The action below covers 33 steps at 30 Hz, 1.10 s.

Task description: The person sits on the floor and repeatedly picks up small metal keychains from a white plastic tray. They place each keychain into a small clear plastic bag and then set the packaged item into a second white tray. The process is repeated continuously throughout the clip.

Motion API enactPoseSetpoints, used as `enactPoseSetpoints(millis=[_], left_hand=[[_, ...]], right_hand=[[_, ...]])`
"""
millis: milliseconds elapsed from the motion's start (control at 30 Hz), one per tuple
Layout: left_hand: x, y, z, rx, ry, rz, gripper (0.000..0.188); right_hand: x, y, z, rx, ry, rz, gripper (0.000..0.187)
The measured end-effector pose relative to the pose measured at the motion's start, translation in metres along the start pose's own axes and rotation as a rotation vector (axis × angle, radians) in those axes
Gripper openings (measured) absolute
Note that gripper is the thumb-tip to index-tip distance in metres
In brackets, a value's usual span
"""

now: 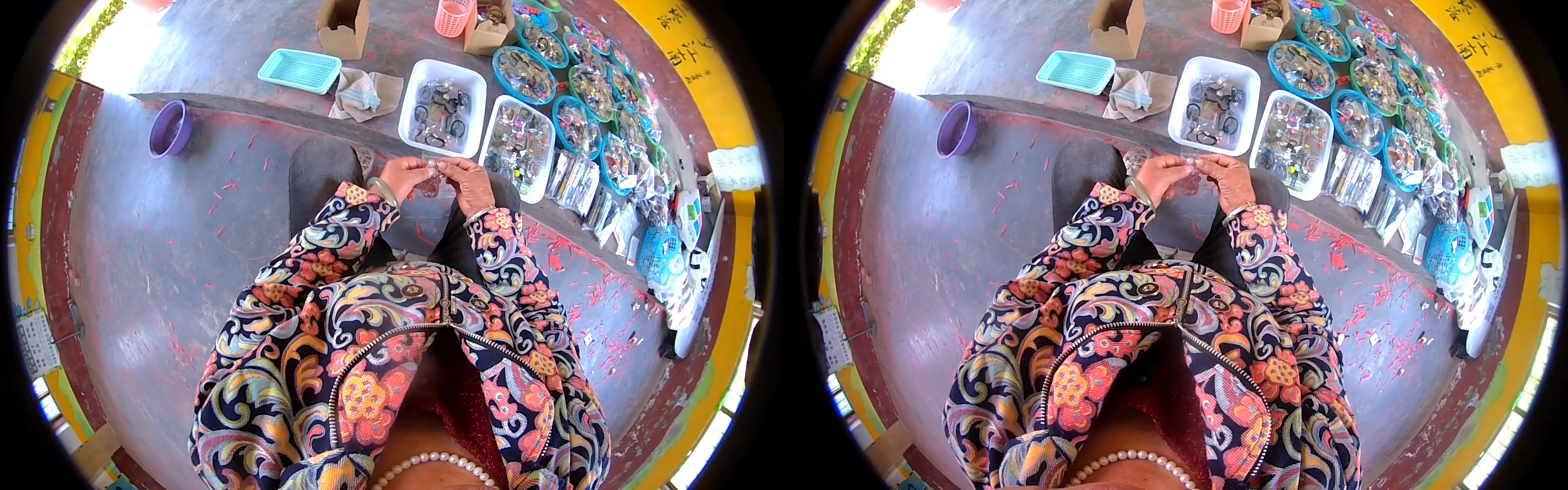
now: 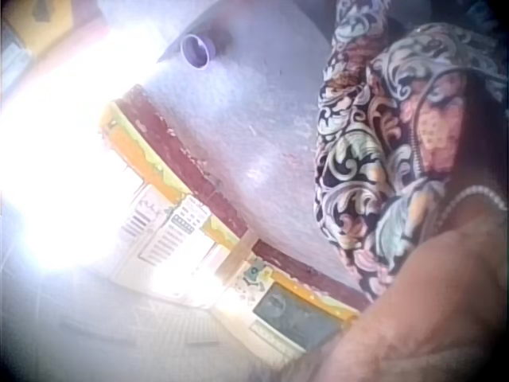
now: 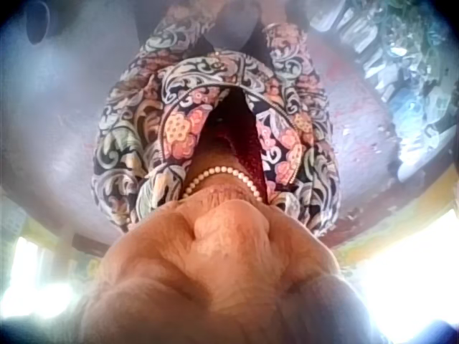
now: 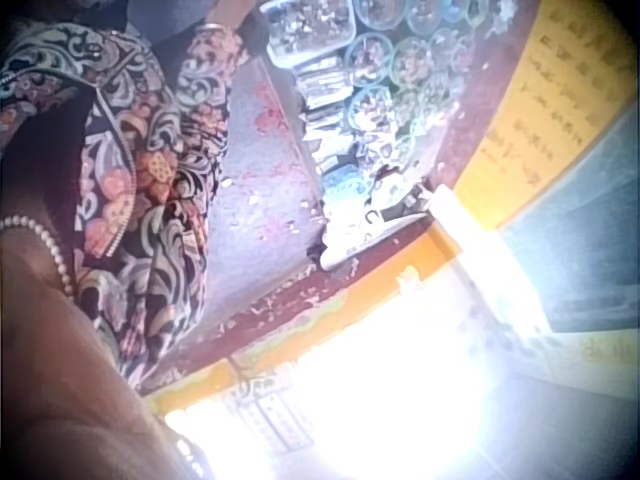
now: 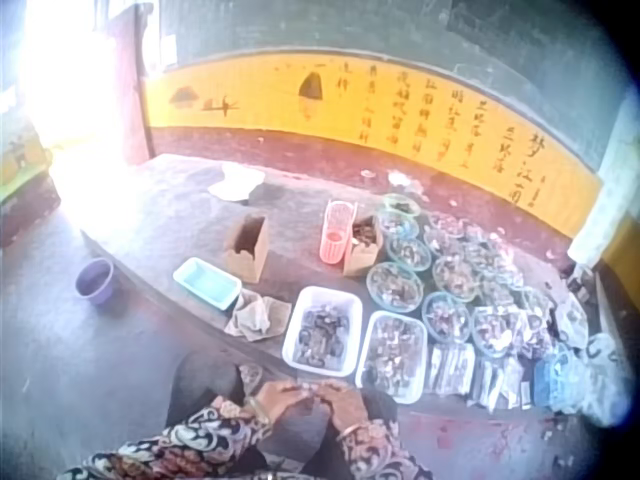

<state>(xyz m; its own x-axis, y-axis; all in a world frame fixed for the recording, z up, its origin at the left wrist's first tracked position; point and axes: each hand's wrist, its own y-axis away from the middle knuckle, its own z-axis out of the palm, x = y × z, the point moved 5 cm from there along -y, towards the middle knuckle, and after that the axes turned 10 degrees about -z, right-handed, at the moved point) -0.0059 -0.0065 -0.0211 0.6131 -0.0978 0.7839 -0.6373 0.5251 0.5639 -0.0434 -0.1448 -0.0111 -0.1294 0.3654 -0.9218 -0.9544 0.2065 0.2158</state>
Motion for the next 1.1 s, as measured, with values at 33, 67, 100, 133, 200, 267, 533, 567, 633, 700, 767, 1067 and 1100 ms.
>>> enactPoseSetpoints(millis=[33, 67, 100, 133, 200, 267, 533, 567, 633, 700, 767, 1067, 1100], left_hand=[[0.001, 0.002, 0.001, 0.0, 0.007, -0.02, 0.022], [0.002, 0.004, 0.001, 0.002, 0.014, -0.039, 0.023], [0.001, 0.004, 0.001, -0.011, 0.048, -0.057, 0.022], [-0.002, 0.002, 0.001, -0.025, 0.082, -0.076, 0.022], [-0.007, -0.002, -0.001, -0.04, 0.123, -0.1, 0.022], [-0.009, -0.003, -0.002, -0.04, 0.135, -0.112, 0.023], [-0.01, -0.001, 0.003, -0.108, 0.15, -0.146, 0.025], [-0.009, -0.001, 0.004, -0.102, 0.149, -0.144, 0.026], [-0.011, -0.003, 0.001, -0.056, 0.118, -0.138, 0.026], [-0.012, -0.005, -0.002, -0.024, 0.101, -0.128, 0.026], [-0.009, -0.005, -0.004, -0.008, 0.099, -0.12, 0.025], [0.002, 0.006, -0.008, 0.215, -0.014, -0.017, 0.026], [0.003, 0.007, -0.008, 0.226, -0.029, 0.016, 0.025]], right_hand=[[0.0, 0.0, 0.0, 0.001, 0.007, -0.012, 0.017], [-0.001, 0.001, 0.001, 0.0, 0.014, -0.024, 0.017], [-0.002, 0.001, 0.001, 0.0, 0.02, -0.037, 0.017], [-0.002, 0.001, 0.001, 0.005, 0.029, -0.04, 0.017], [-0.001, 0.001, 0.0, 0.014, 0.047, -0.046, 0.016], [-0.002, 0.002, 0.001, 0.016, 0.052, -0.053, 0.016], [-0.003, 0.003, 0.002, 0.029, -0.025, -0.018, 0.016], [-0.001, 0.003, 0.001, 0.03, -0.031, -0.01, 0.016], [0.001, 0.002, 0.001, 0.022, -0.05, 0.026, 0.016], [0.0, 0.002, 0.004, 0.003, -0.077, 0.075, 0.016], [0.003, 0.002, 0.005, -0.022, -0.032, 0.115, 0.016], [0.009, -0.001, -0.001, -0.03, 0.104, 0.002, 0.012], [0.006, -0.001, 0.0, -0.018, 0.171, -0.034, 0.011]])
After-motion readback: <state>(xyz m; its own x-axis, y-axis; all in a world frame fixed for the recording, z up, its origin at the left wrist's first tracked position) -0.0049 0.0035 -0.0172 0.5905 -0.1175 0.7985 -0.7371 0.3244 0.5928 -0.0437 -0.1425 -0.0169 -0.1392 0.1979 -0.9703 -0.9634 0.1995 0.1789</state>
